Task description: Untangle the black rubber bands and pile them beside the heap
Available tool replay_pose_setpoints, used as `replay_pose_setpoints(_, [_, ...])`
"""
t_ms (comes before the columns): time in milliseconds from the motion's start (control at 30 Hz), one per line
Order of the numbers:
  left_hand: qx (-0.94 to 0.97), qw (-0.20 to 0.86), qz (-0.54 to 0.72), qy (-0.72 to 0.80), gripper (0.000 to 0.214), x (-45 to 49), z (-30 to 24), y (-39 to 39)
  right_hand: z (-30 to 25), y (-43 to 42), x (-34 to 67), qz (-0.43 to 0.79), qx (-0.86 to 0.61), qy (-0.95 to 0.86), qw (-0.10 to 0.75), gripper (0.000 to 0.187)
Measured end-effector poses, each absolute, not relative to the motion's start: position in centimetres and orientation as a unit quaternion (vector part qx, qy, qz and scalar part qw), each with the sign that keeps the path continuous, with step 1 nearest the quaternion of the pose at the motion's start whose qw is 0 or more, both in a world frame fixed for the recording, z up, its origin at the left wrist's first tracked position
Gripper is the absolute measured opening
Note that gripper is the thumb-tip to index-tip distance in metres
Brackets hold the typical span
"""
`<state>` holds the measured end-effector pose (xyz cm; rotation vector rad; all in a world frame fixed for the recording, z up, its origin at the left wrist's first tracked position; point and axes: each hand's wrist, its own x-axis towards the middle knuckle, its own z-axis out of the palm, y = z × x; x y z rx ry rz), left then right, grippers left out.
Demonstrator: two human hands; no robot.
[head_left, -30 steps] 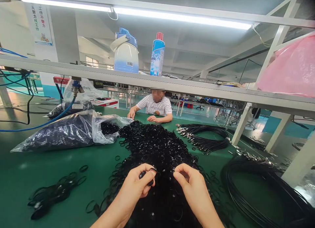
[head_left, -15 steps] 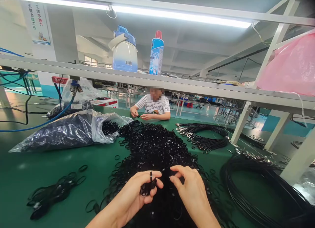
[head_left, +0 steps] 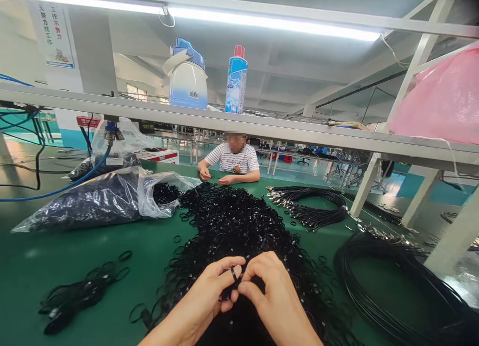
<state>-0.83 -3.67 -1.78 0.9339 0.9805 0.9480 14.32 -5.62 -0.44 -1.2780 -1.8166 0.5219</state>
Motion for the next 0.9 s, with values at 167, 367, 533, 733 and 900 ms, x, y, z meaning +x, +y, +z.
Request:
replay_pose_setpoints(167, [0.402,0.700,0.432,0.402,0.028,-1.0,-1.7,-3.4,-1.1,-4.9,14.9,0.238,-0.536,-0.686,0.430,0.015])
replay_pose_setpoints(367, [0.431,0.678,0.424,0.418,0.023,-1.0,-1.7,-3.2,-1.8,-3.8,15.6,0.319,-0.556,-0.624,0.446,0.011])
replay_pose_setpoints(533, [0.449,0.645,0.429,0.445,0.018,-1.1,-1.8,-2.7,-1.6,-3.6,16.2,0.361,-0.554,-0.582,0.473,0.018])
replay_pose_setpoints(733, [0.507,0.592,0.403,0.480,0.040,-1.0,-1.8,-2.8,-1.3,-3.6,16.3,0.431,-0.483,-0.564,0.513,0.016])
replay_pose_setpoints(900, [0.513,0.588,0.408,0.474,0.037,-0.9,-1.3,-3.1,-1.3,-3.5,16.2,0.447,-0.476,-0.563,0.507,0.016])
